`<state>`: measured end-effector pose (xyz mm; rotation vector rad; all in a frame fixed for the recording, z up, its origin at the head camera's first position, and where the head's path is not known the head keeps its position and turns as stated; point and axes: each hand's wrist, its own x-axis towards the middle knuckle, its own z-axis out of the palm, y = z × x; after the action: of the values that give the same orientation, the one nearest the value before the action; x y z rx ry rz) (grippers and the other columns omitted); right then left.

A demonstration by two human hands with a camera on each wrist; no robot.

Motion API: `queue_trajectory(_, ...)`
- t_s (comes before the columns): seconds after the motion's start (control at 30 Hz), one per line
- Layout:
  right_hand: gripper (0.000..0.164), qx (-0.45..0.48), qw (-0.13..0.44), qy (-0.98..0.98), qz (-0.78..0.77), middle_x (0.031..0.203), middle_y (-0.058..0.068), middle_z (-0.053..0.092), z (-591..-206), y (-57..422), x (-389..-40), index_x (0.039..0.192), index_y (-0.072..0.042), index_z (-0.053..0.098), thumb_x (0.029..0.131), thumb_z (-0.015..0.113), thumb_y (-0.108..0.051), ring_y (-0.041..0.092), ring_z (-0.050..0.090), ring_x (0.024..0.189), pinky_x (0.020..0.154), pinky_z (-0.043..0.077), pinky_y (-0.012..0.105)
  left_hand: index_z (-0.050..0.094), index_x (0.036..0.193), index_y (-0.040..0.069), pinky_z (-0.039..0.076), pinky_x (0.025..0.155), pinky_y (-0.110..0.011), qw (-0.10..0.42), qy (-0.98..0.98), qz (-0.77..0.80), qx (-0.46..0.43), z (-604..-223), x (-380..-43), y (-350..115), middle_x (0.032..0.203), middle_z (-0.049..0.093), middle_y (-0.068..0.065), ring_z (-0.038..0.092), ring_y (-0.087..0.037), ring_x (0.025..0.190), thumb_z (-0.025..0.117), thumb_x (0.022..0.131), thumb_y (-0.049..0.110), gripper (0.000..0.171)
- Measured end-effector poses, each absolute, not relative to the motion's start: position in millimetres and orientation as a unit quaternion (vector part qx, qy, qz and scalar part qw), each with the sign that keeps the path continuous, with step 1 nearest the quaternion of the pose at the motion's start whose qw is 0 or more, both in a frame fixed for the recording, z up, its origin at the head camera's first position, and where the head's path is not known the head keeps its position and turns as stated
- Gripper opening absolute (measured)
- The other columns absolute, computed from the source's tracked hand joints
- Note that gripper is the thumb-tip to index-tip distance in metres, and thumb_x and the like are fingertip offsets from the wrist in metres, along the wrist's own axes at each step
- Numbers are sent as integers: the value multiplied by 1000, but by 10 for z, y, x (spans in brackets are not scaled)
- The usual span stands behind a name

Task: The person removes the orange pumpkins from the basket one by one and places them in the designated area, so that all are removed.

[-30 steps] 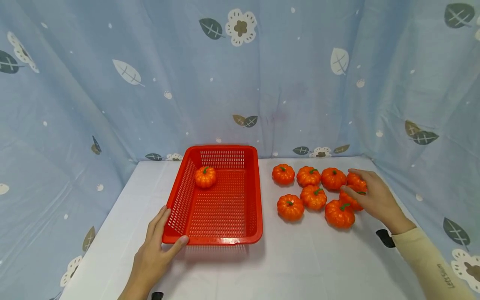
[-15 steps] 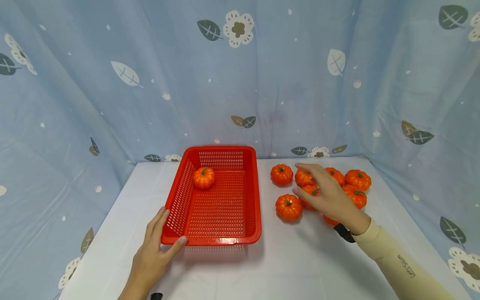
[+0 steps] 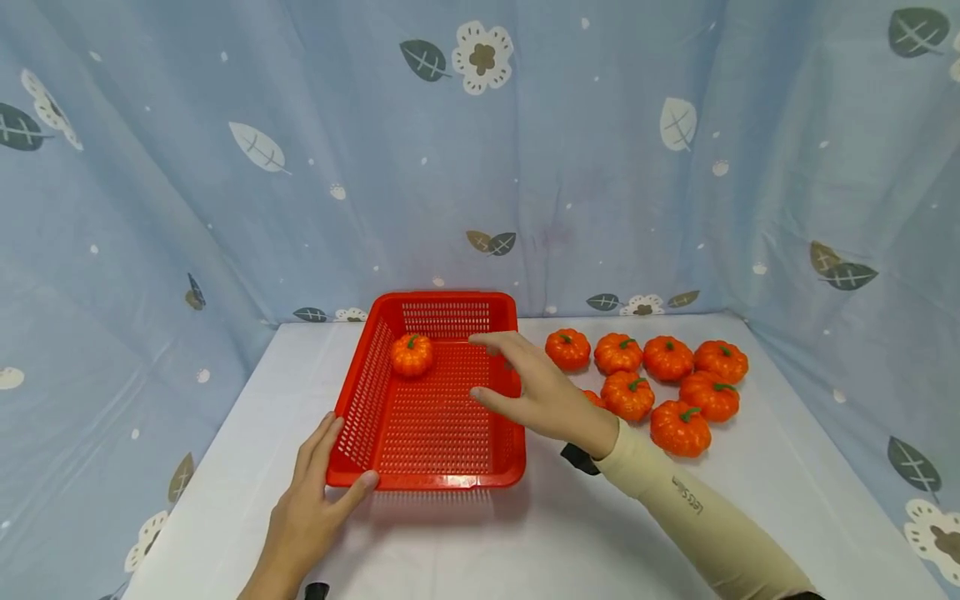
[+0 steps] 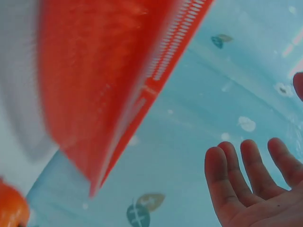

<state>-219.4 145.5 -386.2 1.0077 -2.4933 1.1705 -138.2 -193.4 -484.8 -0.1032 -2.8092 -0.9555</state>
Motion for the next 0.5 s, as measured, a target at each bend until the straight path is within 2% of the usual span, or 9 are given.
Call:
queue_trajectory(0.17,62,337,110,-820,450,138,-9,52,-3760,1202,-2298,148,-24,48,94,74,-34,11,49,120,99,47,36,14,162,41,44,85,-72,88,-941,-324,-40,-4845,-1399,-1912,167,10,18,45,-36,139,70,92,53,91)
queue_trajectory(0.5,60,324,93,-773,538,143,-8,51,-3748,617,-2502,148,-21,47,94,74,-28,9,51,124,99,48,31,14,162,41,44,84,-73,93,-941,-325,-38,-4876,-1392,-1927,167,11,16,47,-37,137,71,92,52,91)
